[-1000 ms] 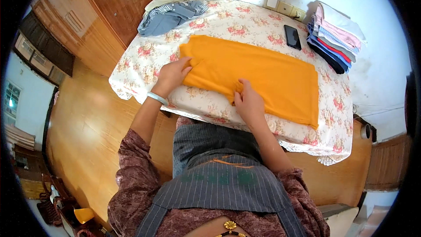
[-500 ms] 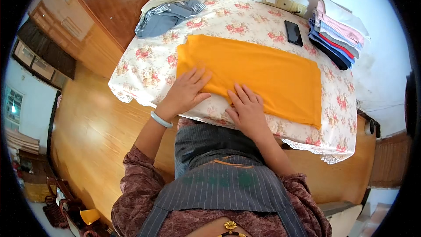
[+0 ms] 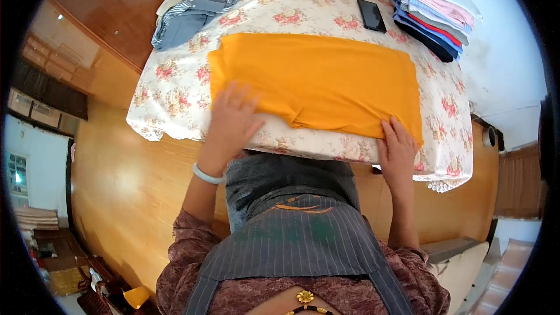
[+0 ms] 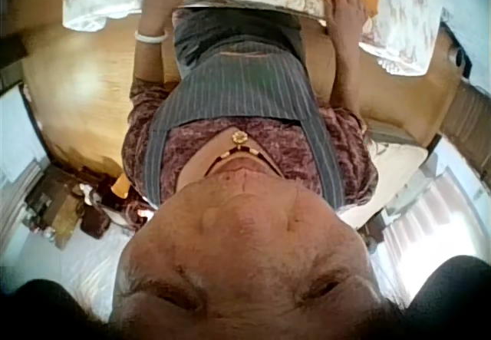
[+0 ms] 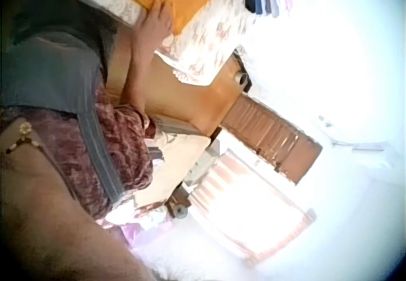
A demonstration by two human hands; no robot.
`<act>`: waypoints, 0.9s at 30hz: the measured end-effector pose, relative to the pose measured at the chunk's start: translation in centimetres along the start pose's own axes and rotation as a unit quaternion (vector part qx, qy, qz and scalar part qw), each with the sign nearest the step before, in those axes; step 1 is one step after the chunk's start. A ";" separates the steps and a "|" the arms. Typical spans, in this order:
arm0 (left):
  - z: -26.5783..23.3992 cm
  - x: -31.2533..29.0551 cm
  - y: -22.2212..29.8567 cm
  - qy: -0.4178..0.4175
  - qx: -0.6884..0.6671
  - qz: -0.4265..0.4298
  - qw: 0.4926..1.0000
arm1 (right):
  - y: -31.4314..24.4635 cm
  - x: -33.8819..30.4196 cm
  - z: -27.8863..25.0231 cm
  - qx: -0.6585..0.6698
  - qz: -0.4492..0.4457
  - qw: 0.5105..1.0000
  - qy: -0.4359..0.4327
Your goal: The person folds a yellow shirt by laying it flat on a bed, smoothing the fabric, and folding the sides and sleeves inward.
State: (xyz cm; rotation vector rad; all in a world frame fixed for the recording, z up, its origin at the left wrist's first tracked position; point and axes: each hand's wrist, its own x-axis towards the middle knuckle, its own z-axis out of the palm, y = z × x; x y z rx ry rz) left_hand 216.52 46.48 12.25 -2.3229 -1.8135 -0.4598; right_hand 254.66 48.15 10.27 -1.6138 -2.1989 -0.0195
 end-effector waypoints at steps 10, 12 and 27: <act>2.0 1.6 5.2 0.049 -0.143 0.095 0.984 | 5.3 -1.0 -0.7 -0.034 0.047 0.996 0.064; 2.0 1.9 5.5 0.059 -0.135 0.105 0.984 | 5.4 -0.8 -0.9 -0.027 0.052 0.996 0.068; 2.5 1.8 5.5 0.030 -0.171 0.070 0.982 | 8.3 -1.2 -2.3 0.037 0.044 0.995 0.079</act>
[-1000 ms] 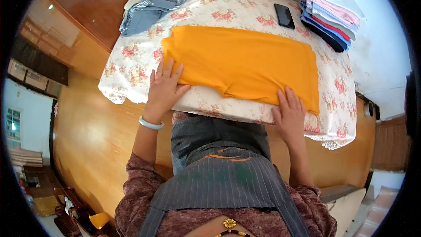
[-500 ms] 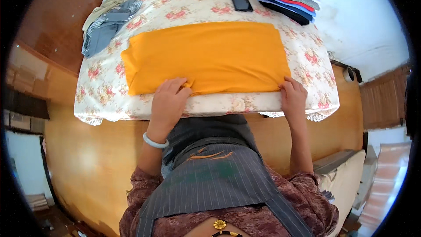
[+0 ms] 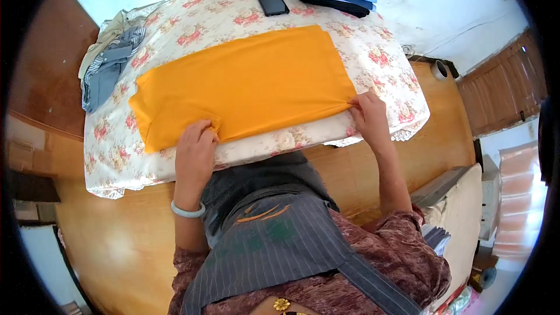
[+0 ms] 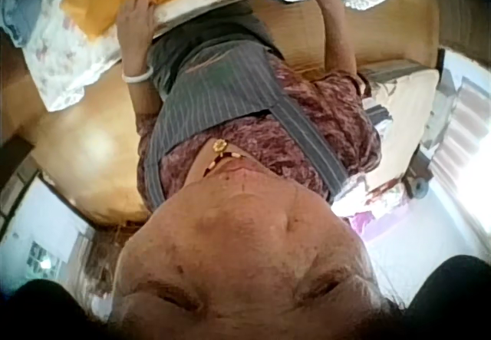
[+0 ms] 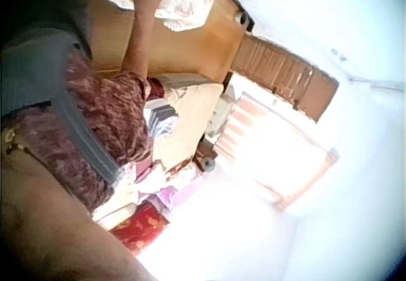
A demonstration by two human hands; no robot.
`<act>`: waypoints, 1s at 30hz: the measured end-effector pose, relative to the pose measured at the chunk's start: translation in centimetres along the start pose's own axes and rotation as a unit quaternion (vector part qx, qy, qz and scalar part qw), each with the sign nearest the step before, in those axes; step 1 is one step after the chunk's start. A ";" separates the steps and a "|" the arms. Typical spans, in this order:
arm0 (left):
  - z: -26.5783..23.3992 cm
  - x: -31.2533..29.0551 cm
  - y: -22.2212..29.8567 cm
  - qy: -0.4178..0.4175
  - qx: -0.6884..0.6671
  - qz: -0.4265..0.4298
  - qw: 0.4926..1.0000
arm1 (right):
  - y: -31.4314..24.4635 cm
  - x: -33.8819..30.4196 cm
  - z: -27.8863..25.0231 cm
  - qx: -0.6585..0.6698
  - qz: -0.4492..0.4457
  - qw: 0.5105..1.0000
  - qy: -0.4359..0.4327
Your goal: The person folds a yellow shirt by laying it flat on a bed, smoothing the fabric, and folding the sides and sleeves inward.
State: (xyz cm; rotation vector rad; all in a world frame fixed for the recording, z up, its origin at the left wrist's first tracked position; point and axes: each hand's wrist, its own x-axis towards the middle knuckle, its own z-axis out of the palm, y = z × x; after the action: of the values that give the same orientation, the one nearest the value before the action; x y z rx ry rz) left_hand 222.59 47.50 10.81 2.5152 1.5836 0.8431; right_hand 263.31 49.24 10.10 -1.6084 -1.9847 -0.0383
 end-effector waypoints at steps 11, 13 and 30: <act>0.2 0.4 1.7 -0.011 0.026 0.021 0.999 | -0.3 0.4 -1.3 -0.044 0.003 0.999 0.005; 0.1 0.7 1.7 -0.025 0.061 0.044 0.997 | 0.7 -0.1 -0.9 0.022 0.037 0.999 -0.003; 1.6 -0.6 3.3 -0.009 -0.004 0.031 0.999 | 1.1 3.3 1.7 0.129 0.276 0.952 -0.032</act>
State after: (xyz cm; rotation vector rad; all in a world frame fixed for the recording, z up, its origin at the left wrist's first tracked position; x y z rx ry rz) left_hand 225.87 45.88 10.23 2.5698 1.5014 0.8289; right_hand 263.24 53.13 9.80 -1.9375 -1.4416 0.4740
